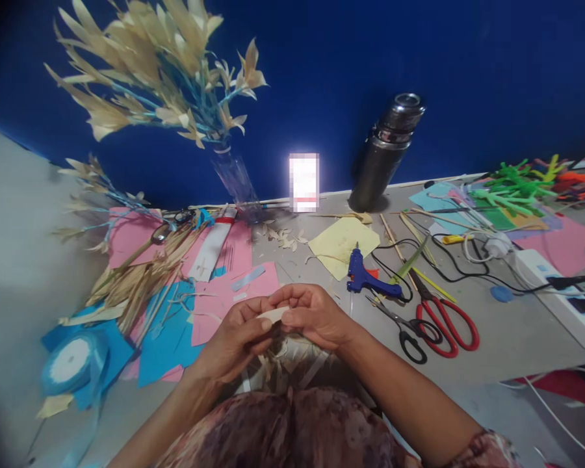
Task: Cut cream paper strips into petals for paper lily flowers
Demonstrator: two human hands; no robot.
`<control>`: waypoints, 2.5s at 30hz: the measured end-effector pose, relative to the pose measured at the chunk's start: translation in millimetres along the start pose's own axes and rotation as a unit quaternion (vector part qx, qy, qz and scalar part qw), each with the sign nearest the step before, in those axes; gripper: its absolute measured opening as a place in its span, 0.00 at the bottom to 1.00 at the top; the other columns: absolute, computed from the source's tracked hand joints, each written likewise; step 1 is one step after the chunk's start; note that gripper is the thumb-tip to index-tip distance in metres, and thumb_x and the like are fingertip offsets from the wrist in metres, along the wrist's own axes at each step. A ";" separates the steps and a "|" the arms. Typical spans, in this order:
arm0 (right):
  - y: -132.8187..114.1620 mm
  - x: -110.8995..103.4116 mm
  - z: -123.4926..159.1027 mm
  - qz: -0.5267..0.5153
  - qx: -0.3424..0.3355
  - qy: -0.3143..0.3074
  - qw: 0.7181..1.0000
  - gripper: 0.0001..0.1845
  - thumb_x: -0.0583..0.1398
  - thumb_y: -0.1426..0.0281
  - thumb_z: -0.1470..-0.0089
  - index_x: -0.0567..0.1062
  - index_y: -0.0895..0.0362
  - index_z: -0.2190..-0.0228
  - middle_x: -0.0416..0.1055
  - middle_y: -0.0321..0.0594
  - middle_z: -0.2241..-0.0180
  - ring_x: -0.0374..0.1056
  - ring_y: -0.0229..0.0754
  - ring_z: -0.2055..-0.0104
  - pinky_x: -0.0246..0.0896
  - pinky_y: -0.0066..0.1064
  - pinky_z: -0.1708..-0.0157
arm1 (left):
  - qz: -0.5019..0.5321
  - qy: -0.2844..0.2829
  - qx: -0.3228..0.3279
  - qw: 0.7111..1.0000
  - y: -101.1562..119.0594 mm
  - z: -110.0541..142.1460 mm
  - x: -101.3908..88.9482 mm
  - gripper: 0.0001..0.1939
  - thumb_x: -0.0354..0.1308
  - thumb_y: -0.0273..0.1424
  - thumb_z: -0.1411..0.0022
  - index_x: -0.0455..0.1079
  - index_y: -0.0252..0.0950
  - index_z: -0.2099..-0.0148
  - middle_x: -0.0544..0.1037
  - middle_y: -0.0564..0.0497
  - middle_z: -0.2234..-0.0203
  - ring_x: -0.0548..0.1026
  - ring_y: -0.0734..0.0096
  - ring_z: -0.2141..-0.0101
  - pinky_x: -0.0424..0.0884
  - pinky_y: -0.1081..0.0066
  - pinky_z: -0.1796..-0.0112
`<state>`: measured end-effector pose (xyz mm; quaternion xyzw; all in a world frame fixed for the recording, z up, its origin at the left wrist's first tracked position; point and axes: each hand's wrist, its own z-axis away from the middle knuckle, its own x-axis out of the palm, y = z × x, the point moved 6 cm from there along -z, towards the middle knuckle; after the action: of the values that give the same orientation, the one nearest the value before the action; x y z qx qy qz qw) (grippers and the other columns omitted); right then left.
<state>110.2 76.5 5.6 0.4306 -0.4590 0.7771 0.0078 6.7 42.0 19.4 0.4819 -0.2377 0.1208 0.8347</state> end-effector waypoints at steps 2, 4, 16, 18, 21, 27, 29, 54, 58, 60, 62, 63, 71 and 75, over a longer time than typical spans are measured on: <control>-0.8 -0.7 -1.8 -0.040 -0.006 -0.004 0.999 0.21 0.75 0.64 0.61 0.78 0.58 0.65 0.68 0.31 0.78 0.59 0.31 0.78 0.57 0.26 0.74 | 0.014 -0.002 0.012 1.000 2.0 0.0 -1.1 0.17 0.70 0.37 0.53 0.66 0.32 0.72 0.72 0.53 0.79 0.49 0.87 0.85 0.43 0.77 0.82; -2.4 -1.9 -2.5 -0.046 -0.023 -0.001 0.999 0.23 0.74 0.61 0.60 0.78 0.58 0.63 0.67 0.31 0.78 0.59 0.32 0.77 0.57 0.26 0.73 | 0.014 0.003 0.030 0.999 3.4 -0.5 -2.7 0.17 0.69 0.37 0.51 0.66 0.32 0.73 0.71 0.53 0.80 0.49 0.87 0.85 0.43 0.77 0.82; 5.4 0.9 -2.0 -0.023 -0.026 0.020 0.999 0.20 0.75 0.65 0.61 0.76 0.59 0.68 0.70 0.32 0.76 0.63 0.31 0.76 0.56 0.23 0.74 | -0.057 0.001 0.084 0.995 2.9 -0.1 -8.2 0.15 0.68 0.34 0.52 0.63 0.34 0.75 0.64 0.57 0.82 0.57 0.80 0.79 0.52 0.75 0.76; 3.4 1.7 -0.8 -0.030 -0.028 0.012 0.999 0.19 0.75 0.66 0.60 0.75 0.59 0.68 0.70 0.33 0.75 0.64 0.31 0.75 0.57 0.23 0.74 | -0.037 -0.023 0.084 0.996 4.6 -0.3 -6.5 0.16 0.68 0.33 0.53 0.62 0.34 0.76 0.63 0.56 0.82 0.58 0.79 0.79 0.52 0.75 0.76; 0.4 0.6 0.5 -0.013 -0.042 0.015 0.999 0.19 0.75 0.65 0.59 0.75 0.59 0.68 0.69 0.32 0.75 0.63 0.31 0.76 0.57 0.22 0.74 | -0.004 -0.053 0.050 0.997 3.2 -1.3 -3.1 0.15 0.67 0.35 0.54 0.64 0.34 0.73 0.63 0.57 0.81 0.55 0.80 0.81 0.48 0.75 0.79; -11.9 -11.9 2.4 0.058 -0.122 0.092 0.987 0.18 0.72 0.59 0.53 0.77 0.58 0.66 0.71 0.34 0.73 0.64 0.31 0.75 0.58 0.22 0.74 | -0.278 0.091 0.198 0.936 28.4 11.6 -6.9 0.07 0.59 0.29 0.43 0.66 0.35 0.72 0.63 0.57 0.81 0.60 0.77 0.79 0.55 0.74 0.75; -14.2 -15.4 3.0 0.057 -0.119 0.103 0.986 0.21 0.67 0.52 0.49 0.77 0.58 0.70 0.70 0.35 0.77 0.62 0.31 0.77 0.57 0.22 0.77 | -0.414 0.128 0.327 0.840 46.6 26.6 1.9 0.05 0.57 0.24 0.41 0.69 0.35 0.70 0.68 0.54 0.77 0.65 0.74 0.75 0.60 0.73 0.72; -19.5 11.5 17.4 0.467 -0.104 0.042 0.877 0.08 0.62 0.66 0.46 0.74 0.58 0.73 0.68 0.34 0.76 0.60 0.35 0.74 0.53 0.26 0.75 | -0.415 -0.031 0.090 0.905 42.2 17.7 -0.8 0.09 0.61 0.35 0.43 0.70 0.34 0.68 0.67 0.56 0.78 0.63 0.75 0.75 0.58 0.75 0.74; -23.6 5.9 16.6 0.383 -0.136 0.072 0.911 0.10 0.67 0.67 0.52 0.74 0.57 0.68 0.70 0.35 0.70 0.62 0.36 0.71 0.57 0.27 0.72 | -0.317 -0.017 0.075 0.945 30.0 10.3 -8.9 0.13 0.65 0.37 0.45 0.69 0.33 0.69 0.64 0.57 0.79 0.59 0.78 0.77 0.53 0.75 0.75; -23.3 3.1 15.1 0.343 -0.133 0.071 0.927 0.10 0.68 0.68 0.53 0.74 0.57 0.69 0.70 0.35 0.71 0.62 0.36 0.71 0.57 0.26 0.71 | -0.287 -0.016 0.068 0.955 26.0 8.4 -9.9 0.14 0.67 0.38 0.47 0.69 0.33 0.69 0.66 0.57 0.79 0.60 0.78 0.76 0.54 0.75 0.74; -19.6 0.8 12.8 0.295 -0.110 0.052 0.948 0.09 0.68 0.68 0.53 0.74 0.58 0.70 0.70 0.35 0.72 0.62 0.35 0.72 0.57 0.26 0.71 | -0.256 -0.027 0.056 0.965 22.6 7.2 -9.5 0.15 0.68 0.38 0.48 0.69 0.32 0.71 0.67 0.56 0.79 0.61 0.79 0.77 0.54 0.76 0.75; -16.5 0.1 11.6 0.265 -0.092 0.037 0.959 0.10 0.68 0.68 0.53 0.74 0.58 0.71 0.70 0.34 0.73 0.62 0.34 0.72 0.56 0.26 0.71 | -0.241 -0.035 0.049 0.969 20.8 6.5 -9.3 0.15 0.69 0.38 0.49 0.69 0.32 0.71 0.67 0.56 0.79 0.60 0.79 0.78 0.54 0.76 0.76; 9.8 8.2 5.2 0.002 0.030 -0.048 0.998 0.17 0.73 0.65 0.59 0.74 0.60 0.74 0.67 0.32 0.79 0.54 0.30 0.80 0.50 0.25 0.78 | -0.123 -0.081 -0.009 0.989 4.3 2.2 -15.2 0.19 0.72 0.40 0.54 0.68 0.32 0.71 0.66 0.57 0.83 0.56 0.84 0.85 0.48 0.78 0.83; 6.0 6.6 3.2 -0.023 -0.005 -0.033 0.999 0.24 0.74 0.55 0.60 0.74 0.59 0.70 0.60 0.28 0.80 0.51 0.30 0.80 0.50 0.26 0.77 | -0.069 -0.065 -0.011 0.995 5.8 1.6 -15.4 0.19 0.72 0.39 0.53 0.67 0.33 0.71 0.63 0.60 0.85 0.53 0.86 0.86 0.44 0.79 0.84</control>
<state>105.7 68.2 6.5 0.4665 -0.4533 0.7594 0.0125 -9.5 43.9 16.5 0.4947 -0.2594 0.0288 0.8289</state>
